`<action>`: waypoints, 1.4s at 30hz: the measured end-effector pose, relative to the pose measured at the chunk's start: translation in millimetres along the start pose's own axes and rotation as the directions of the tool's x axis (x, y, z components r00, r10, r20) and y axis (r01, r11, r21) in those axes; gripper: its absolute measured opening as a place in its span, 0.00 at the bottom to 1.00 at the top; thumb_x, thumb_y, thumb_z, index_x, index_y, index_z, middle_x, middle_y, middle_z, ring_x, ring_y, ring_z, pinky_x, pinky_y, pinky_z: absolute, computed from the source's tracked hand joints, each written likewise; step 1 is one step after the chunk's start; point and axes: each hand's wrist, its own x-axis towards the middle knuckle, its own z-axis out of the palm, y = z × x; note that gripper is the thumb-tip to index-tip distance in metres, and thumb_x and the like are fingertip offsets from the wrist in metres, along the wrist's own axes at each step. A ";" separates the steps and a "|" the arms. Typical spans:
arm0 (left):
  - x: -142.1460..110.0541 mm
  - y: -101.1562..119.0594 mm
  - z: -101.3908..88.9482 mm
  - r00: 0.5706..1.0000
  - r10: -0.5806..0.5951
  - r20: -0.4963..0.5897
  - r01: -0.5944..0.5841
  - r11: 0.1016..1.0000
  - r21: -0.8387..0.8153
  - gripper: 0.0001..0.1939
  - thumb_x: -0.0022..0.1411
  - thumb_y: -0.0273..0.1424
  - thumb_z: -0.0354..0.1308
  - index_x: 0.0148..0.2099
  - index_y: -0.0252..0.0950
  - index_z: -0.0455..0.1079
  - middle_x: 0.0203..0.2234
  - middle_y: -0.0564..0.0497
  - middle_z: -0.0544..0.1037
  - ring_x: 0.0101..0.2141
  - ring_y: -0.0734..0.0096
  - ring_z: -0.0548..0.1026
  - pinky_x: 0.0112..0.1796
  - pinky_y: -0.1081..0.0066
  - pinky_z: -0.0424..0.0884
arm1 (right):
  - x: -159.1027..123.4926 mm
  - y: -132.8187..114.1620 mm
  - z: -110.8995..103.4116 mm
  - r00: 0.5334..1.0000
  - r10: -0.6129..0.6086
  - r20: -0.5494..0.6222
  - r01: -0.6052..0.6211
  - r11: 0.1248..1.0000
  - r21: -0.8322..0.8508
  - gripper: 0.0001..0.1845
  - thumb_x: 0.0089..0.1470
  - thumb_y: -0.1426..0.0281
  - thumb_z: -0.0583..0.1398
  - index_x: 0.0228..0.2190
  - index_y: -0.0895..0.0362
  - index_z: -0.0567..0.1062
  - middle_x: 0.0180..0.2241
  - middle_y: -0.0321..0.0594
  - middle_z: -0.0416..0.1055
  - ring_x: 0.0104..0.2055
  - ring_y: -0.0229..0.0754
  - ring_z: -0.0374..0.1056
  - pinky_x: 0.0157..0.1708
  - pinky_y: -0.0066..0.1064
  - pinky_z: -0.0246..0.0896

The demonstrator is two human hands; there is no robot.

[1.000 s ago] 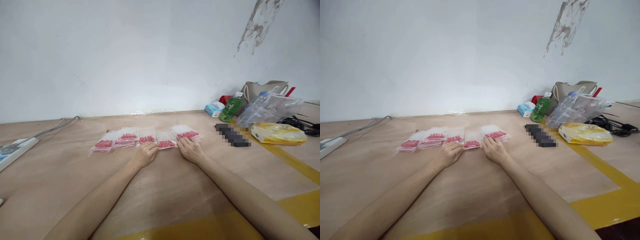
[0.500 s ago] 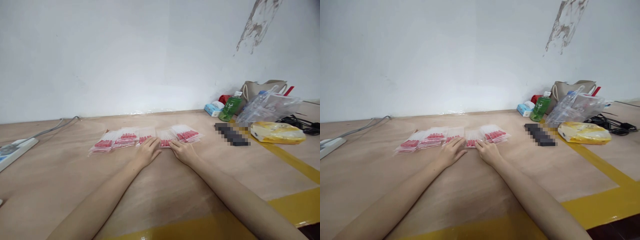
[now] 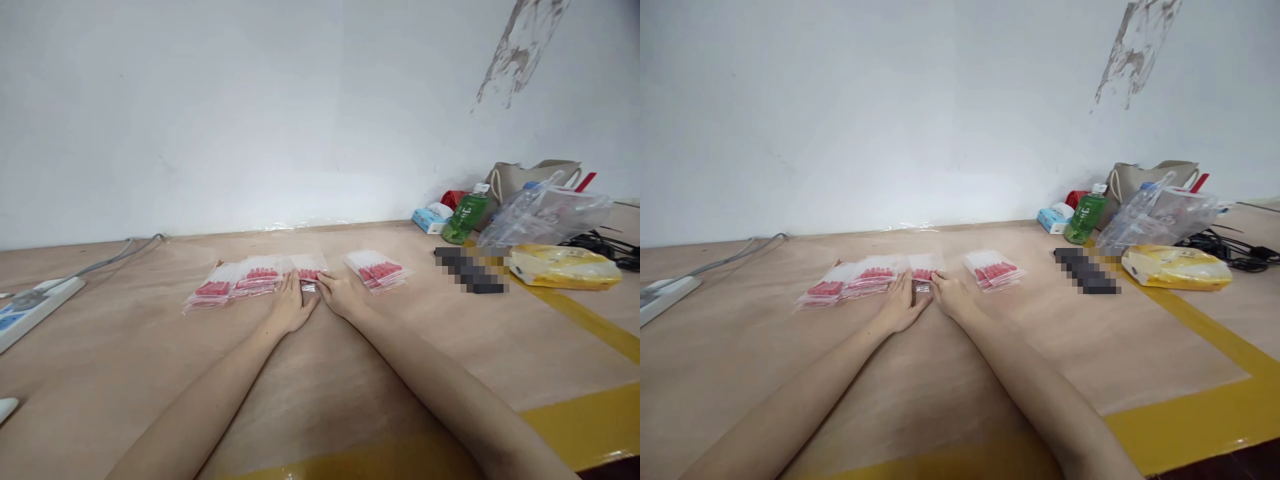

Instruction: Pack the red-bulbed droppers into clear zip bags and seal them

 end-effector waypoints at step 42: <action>71.6 129.2 51.3 0.971 0.185 -0.151 -0.206 0.969 -0.138 0.19 0.62 0.27 0.42 0.54 0.29 0.57 0.52 0.36 0.63 0.54 0.55 0.59 0.52 0.54 0.53 | -52.4 108.1 -80.1 0.714 0.354 -0.604 -0.267 0.935 0.232 0.20 0.55 0.65 0.50 0.45 0.59 0.72 0.43 0.49 0.70 0.46 0.46 0.65 0.48 0.42 0.59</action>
